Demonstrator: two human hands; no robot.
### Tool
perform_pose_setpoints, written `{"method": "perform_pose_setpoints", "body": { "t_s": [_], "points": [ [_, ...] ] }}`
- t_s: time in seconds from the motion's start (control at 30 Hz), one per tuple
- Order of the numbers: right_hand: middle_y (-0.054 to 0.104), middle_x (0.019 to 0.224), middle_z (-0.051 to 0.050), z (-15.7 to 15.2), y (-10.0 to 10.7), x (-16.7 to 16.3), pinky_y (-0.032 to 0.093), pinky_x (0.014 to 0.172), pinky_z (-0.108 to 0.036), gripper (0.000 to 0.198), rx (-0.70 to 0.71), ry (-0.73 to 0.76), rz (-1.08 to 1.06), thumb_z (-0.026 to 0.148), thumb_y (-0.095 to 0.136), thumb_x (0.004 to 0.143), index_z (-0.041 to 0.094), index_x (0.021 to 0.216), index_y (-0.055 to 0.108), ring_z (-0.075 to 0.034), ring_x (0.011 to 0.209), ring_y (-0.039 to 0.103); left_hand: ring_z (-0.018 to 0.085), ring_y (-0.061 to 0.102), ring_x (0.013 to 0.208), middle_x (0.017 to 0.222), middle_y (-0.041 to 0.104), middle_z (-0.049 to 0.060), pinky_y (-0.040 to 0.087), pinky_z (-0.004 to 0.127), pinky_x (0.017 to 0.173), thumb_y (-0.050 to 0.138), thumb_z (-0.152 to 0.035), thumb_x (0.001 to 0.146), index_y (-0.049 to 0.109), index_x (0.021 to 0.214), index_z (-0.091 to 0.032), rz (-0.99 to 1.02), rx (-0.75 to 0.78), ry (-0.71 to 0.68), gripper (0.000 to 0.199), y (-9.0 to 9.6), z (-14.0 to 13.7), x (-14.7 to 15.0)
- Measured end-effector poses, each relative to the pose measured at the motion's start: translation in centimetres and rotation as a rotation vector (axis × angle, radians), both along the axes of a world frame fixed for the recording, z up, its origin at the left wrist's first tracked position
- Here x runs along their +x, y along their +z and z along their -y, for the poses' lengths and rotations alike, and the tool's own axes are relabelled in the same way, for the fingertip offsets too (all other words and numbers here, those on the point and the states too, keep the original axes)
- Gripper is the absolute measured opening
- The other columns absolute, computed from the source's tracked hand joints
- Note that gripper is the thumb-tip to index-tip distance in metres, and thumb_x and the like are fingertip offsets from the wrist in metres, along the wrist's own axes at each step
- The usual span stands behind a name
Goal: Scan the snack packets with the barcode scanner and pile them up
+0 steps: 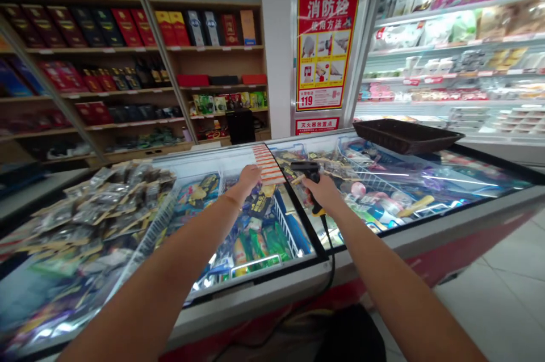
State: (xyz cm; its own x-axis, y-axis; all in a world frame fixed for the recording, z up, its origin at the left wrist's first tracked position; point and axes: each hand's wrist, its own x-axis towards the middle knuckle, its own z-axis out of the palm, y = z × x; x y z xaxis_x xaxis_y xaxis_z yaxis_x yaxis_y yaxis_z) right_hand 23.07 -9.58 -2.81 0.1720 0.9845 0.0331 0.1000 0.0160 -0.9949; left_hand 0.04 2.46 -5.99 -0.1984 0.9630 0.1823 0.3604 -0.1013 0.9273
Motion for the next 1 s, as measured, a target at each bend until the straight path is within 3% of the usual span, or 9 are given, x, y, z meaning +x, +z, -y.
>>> {"method": "perform_pose_setpoints", "body": {
  "t_s": [0.2, 0.37, 0.47, 0.53, 0.63, 0.8, 1.0],
  "points": [
    [0.057, 0.052, 0.004, -0.3, 0.8, -9.6, 0.039, 0.034, -0.022, 0.023, 0.030, 0.224, -0.005, 0.025, 0.071, 0.083, 0.021, 0.077, 0.049, -0.010, 0.034, 0.050, 0.032, 0.069, 0.112, 0.110, 0.074, 0.017, 0.050, 0.036, 0.094, 0.078, -0.022, 0.074, 0.068, 0.097, -0.017, -0.340, -0.064, 0.187, 0.026, 2.7, 4.4, -11.8],
    [0.056, 0.054, 0.005, 0.0, 1.0, -15.9, 0.039, 0.035, -0.021, 0.023, 0.046, 0.353, -0.043, 0.028, 0.071, 0.083, 0.021, 0.078, 0.050, -0.010, 0.035, 0.051, 0.035, 0.062, 0.125, 0.124, 0.069, 0.020, 0.045, 0.041, 0.108, 0.076, -0.024, 0.072, 0.067, 0.110, -0.017, -0.565, -0.030, 0.323, 0.039, 6.0, 8.9, -20.1],
    [0.057, 0.054, 0.005, 0.3, 0.5, -17.9, 0.039, 0.035, -0.021, 0.021, 0.049, 0.395, -0.047, 0.027, 0.070, 0.083, 0.021, 0.080, 0.051, -0.010, 0.035, 0.051, 0.043, 0.054, 0.133, 0.134, 0.062, 0.027, 0.040, 0.054, 0.111, 0.076, -0.032, 0.073, 0.064, 0.118, -0.012, -0.675, -0.032, 0.444, 0.051, 7.8, 11.4, -25.1],
    [0.058, 0.054, 0.005, 0.3, -0.5, -18.4, 0.039, 0.035, -0.022, 0.021, 0.052, 0.403, -0.059, 0.028, 0.070, 0.082, 0.021, 0.082, 0.051, -0.010, 0.034, 0.051, 0.048, 0.054, 0.131, 0.135, 0.061, 0.031, 0.043, 0.058, 0.107, 0.075, -0.047, 0.075, 0.061, 0.125, -0.009, -0.868, -0.148, 0.584, 0.064, 8.6, 12.7, -28.3],
    [0.058, 0.054, 0.006, 0.0, -2.1, -18.2, 0.038, 0.034, -0.022, 0.023, 0.046, 0.417, -0.066, 0.030, 0.071, 0.081, 0.021, 0.085, 0.051, -0.011, 0.034, 0.051, 0.050, 0.052, 0.134, 0.140, 0.058, 0.032, 0.042, 0.059, 0.108, 0.075, -0.069, 0.067, 0.057, 0.133, -0.008, -0.911, -0.369, 0.723, 0.091, 8.7, 14.0, -32.6],
    [0.057, 0.053, 0.006, -0.3, -3.2, -17.0, 0.039, 0.034, -0.022, 0.024, 0.039, 0.437, -0.016, 0.031, 0.071, 0.081, 0.020, 0.084, 0.050, -0.011, 0.034, 0.051, 0.050, 0.045, 0.140, 0.144, 0.058, 0.029, 0.034, 0.061, 0.113, 0.077, -0.078, 0.056, 0.049, 0.141, -0.012, -0.878, -0.496, 0.762, 0.111, 7.5, 14.7, -35.6],
    [0.058, 0.054, 0.006, 0.2, -2.7, -16.9, 0.040, 0.034, -0.022, 0.023, 0.073, 0.432, 0.016, 0.031, 0.071, 0.082, 0.020, 0.083, 0.051, -0.011, 0.034, 0.051, 0.053, 0.041, 0.140, 0.145, 0.051, 0.034, 0.034, 0.063, 0.111, 0.086, -0.063, 0.058, 0.046, 0.138, -0.007, -0.876, -0.327, 0.817, 0.106, 7.3, 15.2, -33.7]
  ]
}}
